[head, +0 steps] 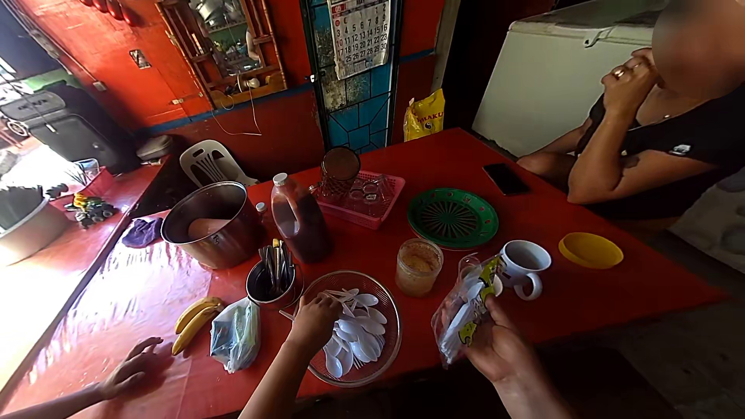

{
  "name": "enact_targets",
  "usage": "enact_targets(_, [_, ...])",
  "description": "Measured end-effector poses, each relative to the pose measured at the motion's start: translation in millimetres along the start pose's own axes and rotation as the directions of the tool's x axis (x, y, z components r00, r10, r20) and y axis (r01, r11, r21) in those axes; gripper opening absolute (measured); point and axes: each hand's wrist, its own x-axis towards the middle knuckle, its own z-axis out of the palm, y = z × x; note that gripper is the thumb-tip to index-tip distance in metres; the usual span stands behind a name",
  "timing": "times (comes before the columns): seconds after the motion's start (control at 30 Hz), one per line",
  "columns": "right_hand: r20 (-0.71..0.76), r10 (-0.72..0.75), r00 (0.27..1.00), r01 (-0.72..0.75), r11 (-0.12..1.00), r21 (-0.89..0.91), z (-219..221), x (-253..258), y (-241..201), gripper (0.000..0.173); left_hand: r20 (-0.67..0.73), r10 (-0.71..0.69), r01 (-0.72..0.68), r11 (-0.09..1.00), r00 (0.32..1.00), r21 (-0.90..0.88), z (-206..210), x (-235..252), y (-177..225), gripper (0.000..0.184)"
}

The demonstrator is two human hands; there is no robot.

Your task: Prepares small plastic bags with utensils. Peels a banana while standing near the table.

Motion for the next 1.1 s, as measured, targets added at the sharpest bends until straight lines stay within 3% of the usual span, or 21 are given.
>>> enact_targets(0.13, [0.000, 0.027, 1.000, -0.027, 1.000, -0.014, 5, 0, 8, 0.043, 0.040, -0.096, 0.104, 0.948, 0.995, -0.300, 3, -13, -12, 0.028])
enact_targets(0.27, [-0.008, 0.051, 0.999, -0.051, 0.998, -0.028, 9, 1, 12, 0.044, 0.181, -0.149, 0.229, 0.773, 0.972, -0.592, 19, -18, -25, 0.028])
enact_targets(0.43, [-0.037, 0.052, 0.998, -0.054, 0.998, -0.032, 9, 0, 12, 0.042, 0.280, -0.236, 0.359, 0.737, 0.931, -0.573, 29, -18, -21, 0.030])
enact_targets(0.57, [-0.043, 0.056, 0.998, -0.058, 0.998, -0.035, 6, 0, 11, 0.042, 0.232, -0.275, 0.353, 0.823, 0.933, -0.446, 29, -15, -10, 0.038])
enact_targets(0.7, [-0.042, 0.052, 0.998, -0.053, 0.998, -0.027, 3, 2, 10, 0.042, 0.149, -0.388, 0.415, 0.837, 0.910, -0.356, 37, -11, 0, 0.039])
enact_targets(1.1, [-0.059, 0.080, 0.995, -0.081, 0.997, -0.004, 4, 5, 10, 0.042, 0.055, -0.428, 0.394, 0.765, 0.902, -0.509, 46, -28, 1, 0.039])
